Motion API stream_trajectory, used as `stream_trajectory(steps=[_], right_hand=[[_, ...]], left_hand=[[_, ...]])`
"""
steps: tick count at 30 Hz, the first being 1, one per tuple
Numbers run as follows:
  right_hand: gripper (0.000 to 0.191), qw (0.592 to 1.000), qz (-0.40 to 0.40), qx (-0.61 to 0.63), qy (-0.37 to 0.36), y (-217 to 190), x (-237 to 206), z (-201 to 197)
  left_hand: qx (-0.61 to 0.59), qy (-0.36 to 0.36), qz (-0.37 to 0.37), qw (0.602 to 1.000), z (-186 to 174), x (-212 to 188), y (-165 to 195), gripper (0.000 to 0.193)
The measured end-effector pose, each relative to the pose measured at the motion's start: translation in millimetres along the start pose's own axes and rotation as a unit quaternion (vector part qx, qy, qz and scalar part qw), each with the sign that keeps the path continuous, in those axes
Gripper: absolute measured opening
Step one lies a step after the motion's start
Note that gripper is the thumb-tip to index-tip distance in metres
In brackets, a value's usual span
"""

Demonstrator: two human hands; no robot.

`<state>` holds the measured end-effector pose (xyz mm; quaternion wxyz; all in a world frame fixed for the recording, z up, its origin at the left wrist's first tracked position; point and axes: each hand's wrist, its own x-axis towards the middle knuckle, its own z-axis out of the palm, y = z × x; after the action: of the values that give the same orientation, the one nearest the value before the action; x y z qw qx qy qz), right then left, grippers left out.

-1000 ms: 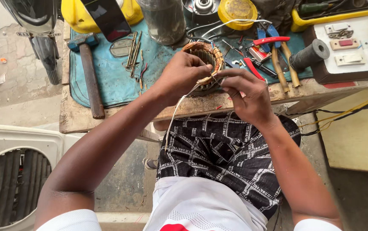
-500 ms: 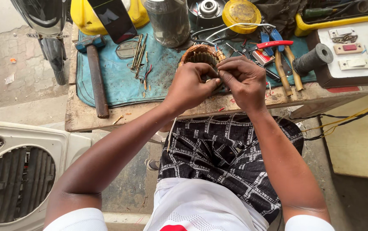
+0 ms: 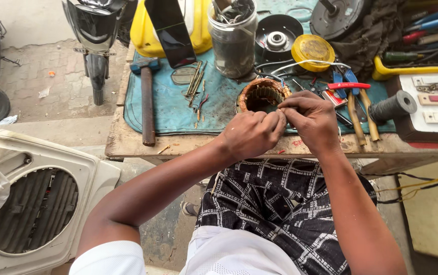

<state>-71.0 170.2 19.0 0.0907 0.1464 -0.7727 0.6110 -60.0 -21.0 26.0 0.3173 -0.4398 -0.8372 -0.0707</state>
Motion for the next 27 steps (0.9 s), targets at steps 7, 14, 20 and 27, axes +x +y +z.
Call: stream_trajectory(steps=[7, 14, 20, 27], right_hand=[[0.022, 0.980, -0.160, -0.064, 0.101, -1.0, -26.1, 12.2], [0.019, 0.955, -0.209, -0.179, 0.107, -5.4, -38.7, 18.2], [0.018, 0.952, -0.214, -0.202, 0.089, 7.4, -33.1, 15.6], [0.026, 0.896, -0.252, -0.359, 0.063, 11.0, -22.0, 15.9]], left_hand=[[-0.296, -0.057, -0.341, 0.890, 12.4, 21.0, -7.1, 0.020], [-0.462, -0.111, -0.471, 0.743, 11.5, 30.6, -10.6, 0.021], [-0.483, -0.109, -0.452, 0.742, 10.5, 31.2, -13.2, 0.022], [-0.416, -0.097, -0.413, 0.805, 12.4, 30.4, -13.9, 0.017]])
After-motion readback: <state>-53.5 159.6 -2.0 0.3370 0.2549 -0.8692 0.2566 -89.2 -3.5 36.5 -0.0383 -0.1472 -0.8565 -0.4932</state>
